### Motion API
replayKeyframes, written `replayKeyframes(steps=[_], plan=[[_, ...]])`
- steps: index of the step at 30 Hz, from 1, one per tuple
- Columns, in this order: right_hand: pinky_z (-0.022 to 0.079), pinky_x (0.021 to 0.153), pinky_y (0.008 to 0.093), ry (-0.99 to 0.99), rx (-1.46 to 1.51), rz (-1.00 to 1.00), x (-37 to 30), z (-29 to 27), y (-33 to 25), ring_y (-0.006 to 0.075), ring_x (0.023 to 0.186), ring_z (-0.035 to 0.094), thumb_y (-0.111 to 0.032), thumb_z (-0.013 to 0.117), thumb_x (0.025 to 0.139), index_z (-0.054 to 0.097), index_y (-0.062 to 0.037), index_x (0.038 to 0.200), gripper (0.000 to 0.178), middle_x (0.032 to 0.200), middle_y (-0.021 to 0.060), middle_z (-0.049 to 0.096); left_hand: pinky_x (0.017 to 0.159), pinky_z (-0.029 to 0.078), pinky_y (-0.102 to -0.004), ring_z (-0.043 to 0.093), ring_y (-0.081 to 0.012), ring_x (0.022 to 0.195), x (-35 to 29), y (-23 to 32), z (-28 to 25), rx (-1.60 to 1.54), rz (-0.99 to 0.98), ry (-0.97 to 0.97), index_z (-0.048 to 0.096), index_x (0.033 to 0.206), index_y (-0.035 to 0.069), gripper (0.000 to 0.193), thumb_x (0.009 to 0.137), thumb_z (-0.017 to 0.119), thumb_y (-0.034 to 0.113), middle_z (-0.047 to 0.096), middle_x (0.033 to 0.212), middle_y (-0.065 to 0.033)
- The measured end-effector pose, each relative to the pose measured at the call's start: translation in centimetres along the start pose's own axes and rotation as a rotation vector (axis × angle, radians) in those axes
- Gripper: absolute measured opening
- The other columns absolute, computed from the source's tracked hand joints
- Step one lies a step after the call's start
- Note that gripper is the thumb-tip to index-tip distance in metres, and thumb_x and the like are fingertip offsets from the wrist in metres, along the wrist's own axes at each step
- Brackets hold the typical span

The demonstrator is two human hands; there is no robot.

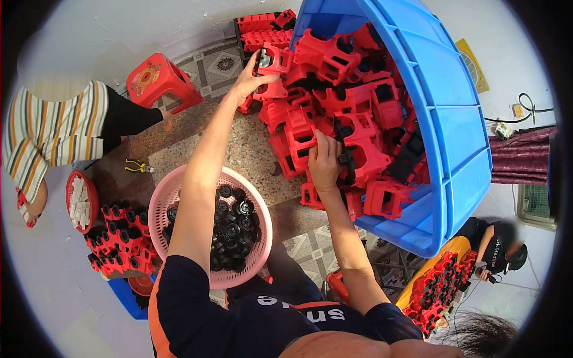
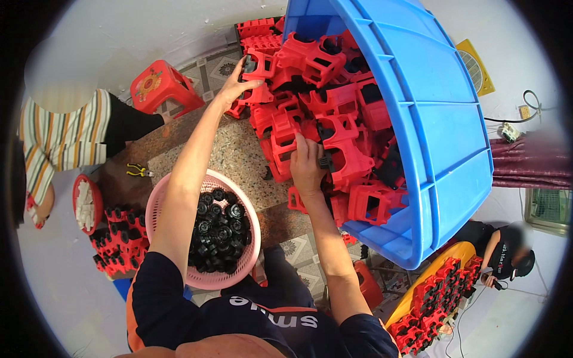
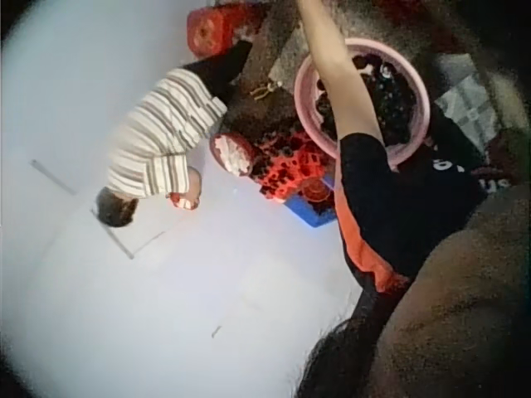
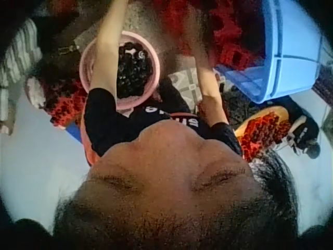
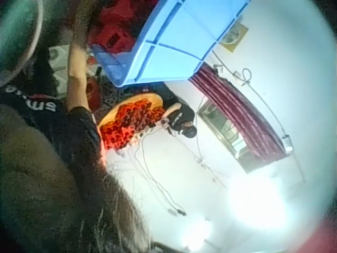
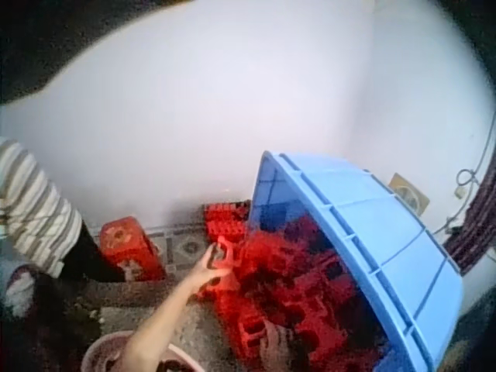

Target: Assemble plastic toy trucks by snapping wheels onto the chassis.

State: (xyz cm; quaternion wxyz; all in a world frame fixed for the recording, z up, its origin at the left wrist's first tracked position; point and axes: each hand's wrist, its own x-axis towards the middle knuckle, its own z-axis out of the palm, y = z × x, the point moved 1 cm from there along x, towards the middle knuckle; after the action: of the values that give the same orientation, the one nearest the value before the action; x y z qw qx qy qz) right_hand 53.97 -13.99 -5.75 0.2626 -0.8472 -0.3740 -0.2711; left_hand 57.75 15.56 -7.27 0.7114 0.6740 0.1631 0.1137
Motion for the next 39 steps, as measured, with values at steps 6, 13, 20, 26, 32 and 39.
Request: replayKeyframes(steps=[6, 13, 20, 26, 32, 39], plan=[[0.048, 0.071, 0.0411, -0.009, 0.086, 0.03, 0.1, -0.2, -0.4, 0.0317, 0.081, 0.057, 0.003, 0.061, 0.075, 0.061, -0.0059, 0.113, 0.039, 0.092, 0.0112, 0.059, 0.106, 0.038, -0.0362, 0.049, -0.0222, 0.125, -0.7, 0.3, -0.9, 0.01, -0.002, 0.039, 0.025, 0.151, 0.017, 0.102, 0.068, 0.085, 0.02, 0.049, 0.139, -0.0071], [0.049, 0.07, 0.0396, 0.044, 0.241, -0.075, -0.2, -1.7, -0.4, 0.0302, 0.08, 0.057, 0.001, 0.063, 0.075, 0.064, -0.0049, 0.108, 0.033, 0.092, 0.0098, 0.061, 0.111, 0.033, -0.0363, 0.045, -0.0192, 0.13, -3.4, -1.1, -4.6, -0.13, -0.08, -0.181, 0.027, 0.152, 0.009, 0.101, 0.067, 0.082, 0.009, 0.047, 0.142, -0.0067], [0.051, 0.062, 0.0359, -0.054, 0.177, -0.208, -1.1, -3.9, -2.7, 0.0252, 0.074, 0.058, 0.002, 0.067, 0.065, 0.068, -0.0052, 0.104, 0.04, 0.09, 0.0071, 0.062, 0.112, 0.03, -0.0324, 0.041, -0.0172, 0.131, -7.4, -0.2, -5.9, 0.051, -0.209, -0.34, 0.028, 0.151, 0.007, 0.102, 0.064, 0.081, 0.001, 0.045, 0.143, -0.0073], [0.049, 0.062, 0.0342, -0.061, 0.176, -0.29, -2.8, -4.2, -3.6, 0.023, 0.071, 0.056, -0.001, 0.069, 0.064, 0.068, -0.0066, 0.104, 0.04, 0.089, 0.0057, 0.059, 0.117, 0.022, -0.0358, 0.026, -0.0223, 0.141, -10.9, -0.9, -5.6, 0.267, -0.011, -0.419, 0.034, 0.15, 0.018, 0.109, 0.054, 0.084, 0.011, 0.027, 0.151, -0.0095], [0.048, 0.061, 0.034, -0.082, 0.207, -0.312, -3.8, -4.3, -4.0, 0.0225, 0.07, 0.056, -0.001, 0.069, 0.064, 0.067, -0.0077, 0.104, 0.04, 0.089, 0.0056, 0.059, 0.118, 0.021, -0.0379, 0.022, -0.0245, 0.143, -14.5, -2.9, -6.0, 0.331, 0.015, -0.249, 0.03, 0.151, 0.019, 0.113, 0.054, 0.087, 0.018, 0.025, 0.15, -0.011], [0.046, 0.059, 0.0342, -0.149, 0.274, -0.339, -4.5, -4.2, -3.7, 0.0221, 0.068, 0.054, -0.003, 0.069, 0.065, 0.066, -0.0056, 0.102, 0.037, 0.087, 0.006, 0.058, 0.116, 0.022, -0.0359, 0.025, -0.0239, 0.142, -17.4, -1.9, -5.9, 0.255, -0.213, -0.491, 0.002, 0.155, 0.015, 0.122, 0.065, 0.083, 0.009, 0.019, 0.157, -0.0141]])
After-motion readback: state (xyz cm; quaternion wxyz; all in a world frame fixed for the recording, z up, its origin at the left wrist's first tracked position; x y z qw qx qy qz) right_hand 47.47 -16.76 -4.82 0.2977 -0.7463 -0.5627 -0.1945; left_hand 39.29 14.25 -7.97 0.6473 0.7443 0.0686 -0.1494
